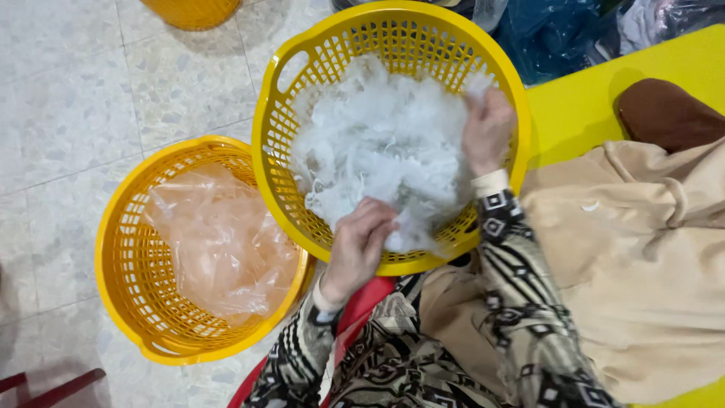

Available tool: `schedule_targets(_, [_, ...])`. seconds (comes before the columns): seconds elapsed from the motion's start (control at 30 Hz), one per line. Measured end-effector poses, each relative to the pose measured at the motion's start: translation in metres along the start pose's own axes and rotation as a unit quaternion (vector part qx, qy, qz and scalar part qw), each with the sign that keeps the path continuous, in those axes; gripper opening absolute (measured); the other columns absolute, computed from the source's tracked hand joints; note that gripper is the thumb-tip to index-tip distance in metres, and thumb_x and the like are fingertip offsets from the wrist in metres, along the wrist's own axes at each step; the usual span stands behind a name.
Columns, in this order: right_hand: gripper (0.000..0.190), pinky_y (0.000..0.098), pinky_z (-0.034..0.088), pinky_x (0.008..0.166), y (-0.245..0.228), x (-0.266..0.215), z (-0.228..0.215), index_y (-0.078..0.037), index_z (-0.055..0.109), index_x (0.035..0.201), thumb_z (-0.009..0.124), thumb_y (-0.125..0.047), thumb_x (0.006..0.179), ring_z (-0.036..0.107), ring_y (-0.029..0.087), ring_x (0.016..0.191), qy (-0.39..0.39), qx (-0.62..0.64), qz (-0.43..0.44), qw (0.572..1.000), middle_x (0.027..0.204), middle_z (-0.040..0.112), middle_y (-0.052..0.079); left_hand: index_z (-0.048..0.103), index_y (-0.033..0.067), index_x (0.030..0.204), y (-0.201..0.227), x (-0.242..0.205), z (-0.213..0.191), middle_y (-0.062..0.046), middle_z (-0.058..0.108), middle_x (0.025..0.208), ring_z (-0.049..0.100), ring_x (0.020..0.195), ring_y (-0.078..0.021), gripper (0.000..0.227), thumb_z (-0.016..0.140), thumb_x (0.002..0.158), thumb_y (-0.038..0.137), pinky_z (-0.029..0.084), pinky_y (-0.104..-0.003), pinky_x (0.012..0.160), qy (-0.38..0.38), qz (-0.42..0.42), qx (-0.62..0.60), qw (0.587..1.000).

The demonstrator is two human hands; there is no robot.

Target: The person repeatedly lifts, fluffs, and rearranges white cotton-like material inside a yellow basket using both hands. The material is handled in small clumps and returned to the basket without a visible final state or destination.

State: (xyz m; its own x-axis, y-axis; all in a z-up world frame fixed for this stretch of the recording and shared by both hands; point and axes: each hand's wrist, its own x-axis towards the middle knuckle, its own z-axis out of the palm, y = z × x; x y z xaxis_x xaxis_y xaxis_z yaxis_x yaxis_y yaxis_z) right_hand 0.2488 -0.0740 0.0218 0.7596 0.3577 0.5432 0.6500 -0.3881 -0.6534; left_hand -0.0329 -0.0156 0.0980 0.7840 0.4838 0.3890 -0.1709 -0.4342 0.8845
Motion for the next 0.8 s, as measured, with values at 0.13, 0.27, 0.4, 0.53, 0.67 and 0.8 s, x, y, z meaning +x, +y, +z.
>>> schedule_targets(0.13, [0.021, 0.0519, 0.047, 0.088, 0.043, 0.021, -0.010, 0.004, 0.063, 0.110, 0.075, -0.010, 0.100, 0.059, 0.046, 0.103, -0.082, -0.090, -0.112, 0.986, 0.109, 0.065, 0.025, 0.067, -0.0021, 0.105, -0.035, -0.003, -0.015, -0.015, 0.066, 0.100, 0.064, 0.095, -0.0328, 0.012, 0.062, 0.095, -0.008, 0.051, -0.039, 0.087, 0.251, 0.039, 0.138, 0.957])
schedule_targets(0.27, [0.081, 0.0520, 0.042, 0.095, 0.038, 0.018, -0.010, 0.015, 0.044, 0.144, 0.077, -0.010, 0.074, 0.051, 0.052, 0.110, -0.194, -0.087, -0.150, 0.966, 0.122, 0.055, 0.036, 0.069, 0.0047, 0.126, -0.129, 0.058, -0.017, -0.012, 0.066, 0.112, 0.060, 0.109, -0.0313, 0.035, 0.062, 0.093, -0.005, 0.049, -0.042, 0.097, 0.214, 0.083, 0.325, 0.917])
schedule_targets(0.4, [0.076, 0.0509, 0.041, 0.101, 0.015, -0.019, -0.036, 0.006, 0.043, 0.152, 0.058, 0.009, 0.077, 0.052, 0.049, 0.115, -0.273, -0.088, -0.121, 0.950, 0.126, 0.056, 0.032, 0.066, -0.0027, 0.129, -0.169, 0.063, -0.011, -0.027, 0.064, 0.117, 0.059, 0.110, -0.0442, 0.068, 0.070, 0.065, 0.018, 0.048, -0.056, 0.081, 0.086, 0.032, 0.512, 0.854])
schedule_targets(0.53, [0.059, 0.0463, 0.043, 0.111, -0.003, -0.064, -0.045, -0.005, 0.055, 0.143, 0.063, 0.000, 0.085, 0.053, 0.038, 0.130, -0.298, -0.017, -0.115, 0.948, 0.135, 0.061, 0.020, 0.067, 0.0079, 0.127, -0.153, 0.019, 0.013, -0.015, 0.064, 0.126, 0.057, 0.117, -0.0339, 0.032, 0.071, 0.101, 0.026, 0.048, -0.045, 0.104, 0.057, -0.104, 0.290, 0.950])
schedule_targets(0.67, [0.065, 0.0495, 0.040, 0.100, -0.016, -0.097, -0.020, 0.000, 0.054, 0.140, 0.076, -0.014, 0.081, 0.053, 0.039, 0.123, -0.331, -0.011, -0.118, 0.936, 0.129, 0.061, 0.021, 0.060, -0.0060, 0.124, -0.140, -0.003, 0.046, -0.023, 0.063, 0.120, 0.055, 0.113, -0.0399, 0.070, 0.083, 0.074, 0.037, 0.043, -0.051, 0.091, 0.024, -0.065, 0.294, 0.953])
schedule_targets(0.8, [0.060, 0.0487, 0.041, 0.102, -0.021, -0.100, -0.003, -0.003, 0.055, 0.143, 0.072, -0.011, 0.086, 0.055, 0.036, 0.123, -0.320, -0.004, -0.090, 0.943, 0.127, 0.065, 0.017, 0.058, -0.0103, 0.126, -0.150, 0.006, 0.057, -0.023, 0.066, 0.108, 0.058, 0.107, -0.0406, 0.072, 0.079, 0.068, 0.027, 0.041, -0.054, 0.087, 0.018, -0.069, 0.352, 0.933])
